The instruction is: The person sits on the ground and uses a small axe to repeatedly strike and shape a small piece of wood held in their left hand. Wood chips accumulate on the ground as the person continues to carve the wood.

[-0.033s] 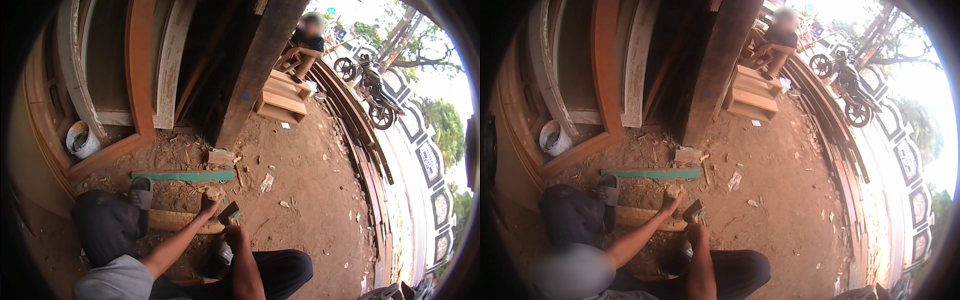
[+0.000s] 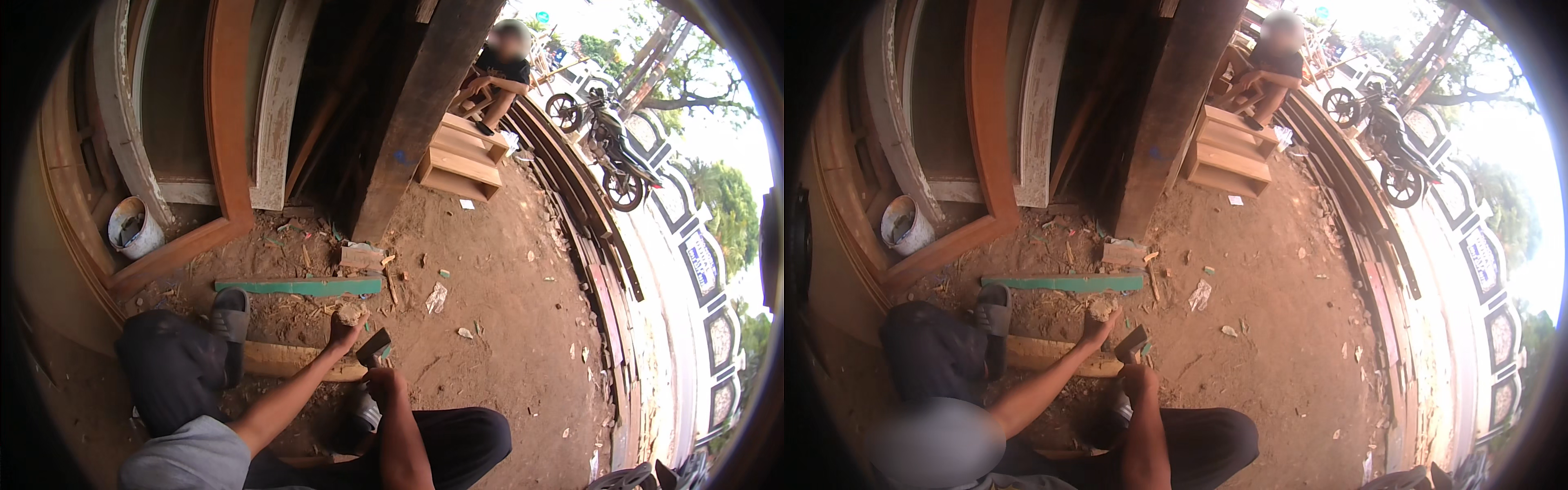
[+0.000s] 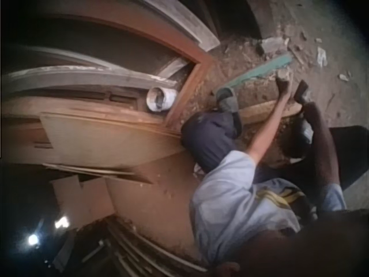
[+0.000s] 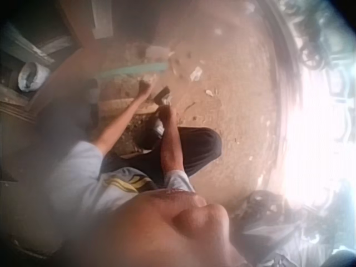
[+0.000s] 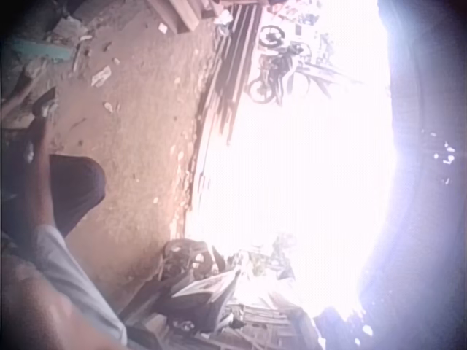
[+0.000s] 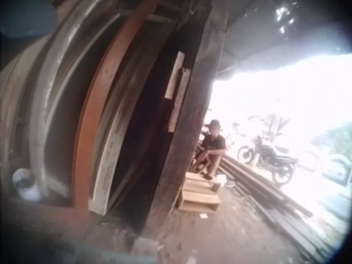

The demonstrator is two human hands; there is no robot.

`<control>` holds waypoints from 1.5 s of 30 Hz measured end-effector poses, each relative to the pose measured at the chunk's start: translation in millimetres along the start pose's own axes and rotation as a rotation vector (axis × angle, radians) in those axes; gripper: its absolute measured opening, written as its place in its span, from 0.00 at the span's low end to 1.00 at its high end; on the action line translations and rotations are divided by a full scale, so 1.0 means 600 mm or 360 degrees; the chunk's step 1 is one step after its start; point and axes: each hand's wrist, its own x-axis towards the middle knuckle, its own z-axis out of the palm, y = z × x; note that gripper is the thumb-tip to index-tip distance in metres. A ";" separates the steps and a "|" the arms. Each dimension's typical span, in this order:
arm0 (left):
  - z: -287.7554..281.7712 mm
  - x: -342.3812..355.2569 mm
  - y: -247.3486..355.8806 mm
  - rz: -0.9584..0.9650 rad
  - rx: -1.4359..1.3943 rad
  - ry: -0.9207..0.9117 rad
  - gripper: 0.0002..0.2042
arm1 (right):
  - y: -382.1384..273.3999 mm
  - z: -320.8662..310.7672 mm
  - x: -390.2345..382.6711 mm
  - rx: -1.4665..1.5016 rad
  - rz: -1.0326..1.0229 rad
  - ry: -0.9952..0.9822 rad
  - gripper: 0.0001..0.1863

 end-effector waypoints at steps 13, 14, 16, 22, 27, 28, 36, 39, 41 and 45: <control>-0.023 -0.033 -0.035 0.0159 0.0302 0.0050 0.12 | -0.035 -0.028 -0.019 0.0727 0.0307 -0.0271 0.06; -0.009 -0.024 -0.035 0.0250 0.0331 -0.0017 0.12 | -0.017 -0.030 -0.014 0.0413 0.0056 -0.0255 0.07; -0.004 -0.017 -0.040 0.0269 0.0422 -0.0045 0.12 | -0.012 -0.028 -0.006 -0.0181 -0.0395 -0.0163 0.07; -0.042 -0.005 -0.045 0.0179 0.0347 -0.0121 0.15 | -0.166 -0.081 -0.040 0.0860 0.0734 -0.0320 0.10; -0.016 -0.016 -0.024 0.0185 0.0336 -0.0204 0.16 | -0.140 -0.118 -0.067 0.0271 0.0058 0.0008 0.12; -0.034 -0.013 -0.039 0.0134 0.0417 -0.0172 0.15 | -0.240 -0.146 -0.091 0.0560 0.0283 0.0092 0.13; -0.034 -0.006 -0.041 0.0199 0.0336 -0.0239 0.14 | -0.441 -0.182 -0.197 0.0519 0.0126 0.0530 0.18; -0.017 -0.006 -0.054 -0.0153 -0.0403 -0.0188 0.12 | -0.390 -0.152 -0.160 0.0079 0.0154 0.0357 0.19; 0.002 -0.017 -0.050 -0.0340 -0.0066 -0.0325 0.15 | -0.370 -0.146 -0.155 0.0123 0.0132 0.0514 0.20; -0.040 0.042 -0.246 -0.0440 0.0032 -0.0201 0.23 | -0.469 -0.157 -0.184 0.0121 0.0012 0.0460 0.21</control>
